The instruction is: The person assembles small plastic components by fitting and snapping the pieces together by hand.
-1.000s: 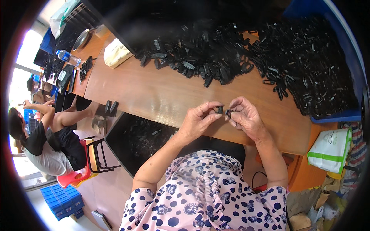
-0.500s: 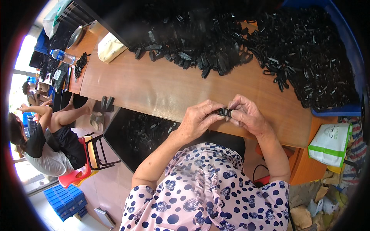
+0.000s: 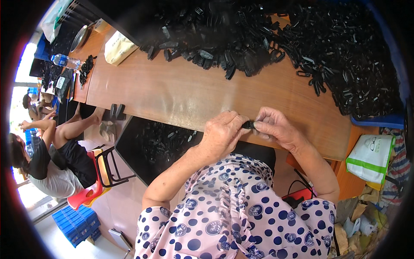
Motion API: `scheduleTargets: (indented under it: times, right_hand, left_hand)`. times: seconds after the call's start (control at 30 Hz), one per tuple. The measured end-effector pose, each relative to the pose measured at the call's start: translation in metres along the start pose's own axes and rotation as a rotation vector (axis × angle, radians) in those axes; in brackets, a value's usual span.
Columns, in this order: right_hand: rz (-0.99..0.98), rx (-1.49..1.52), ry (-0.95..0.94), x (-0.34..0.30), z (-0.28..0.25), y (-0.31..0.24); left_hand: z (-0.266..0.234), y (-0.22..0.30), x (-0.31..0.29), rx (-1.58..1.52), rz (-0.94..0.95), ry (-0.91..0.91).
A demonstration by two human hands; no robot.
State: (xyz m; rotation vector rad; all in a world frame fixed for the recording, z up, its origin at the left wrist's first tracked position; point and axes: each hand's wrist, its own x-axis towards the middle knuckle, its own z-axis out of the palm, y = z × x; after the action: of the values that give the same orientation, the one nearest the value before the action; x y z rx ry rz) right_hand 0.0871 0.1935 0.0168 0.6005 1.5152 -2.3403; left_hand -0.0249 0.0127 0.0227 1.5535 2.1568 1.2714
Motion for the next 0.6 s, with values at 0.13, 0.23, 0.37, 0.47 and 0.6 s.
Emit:
scheduleTargets:
  times: [0.13,0.23,0.37,0.47,0.6]
  right_hand:
    - [0.128,0.371,-0.149,-0.002,-0.004,0.014]
    - [0.069,0.404,-0.147,0.001,0.001,0.009]
    - [-0.045,0.257,-0.132,0.005,-0.004,0.008]
    - [-0.02,0.225,-0.341,0.0,-0.006,0.004]
    - [-0.253,0.13,-0.254,0.0,-0.013,0.02]
  left_hand:
    - [0.004,0.001,-0.002,-0.105,-0.013,-0.031]
    - [0.009,0.002,0.002,-0.389,-0.302,-0.096]
    - [0.024,-0.003,0.012,-0.748,-0.302,0.063]
    - [0.033,0.004,0.014,-1.129,-0.569,0.005]
    - [0.04,0.005,0.028,-1.172,-0.582,-0.032]
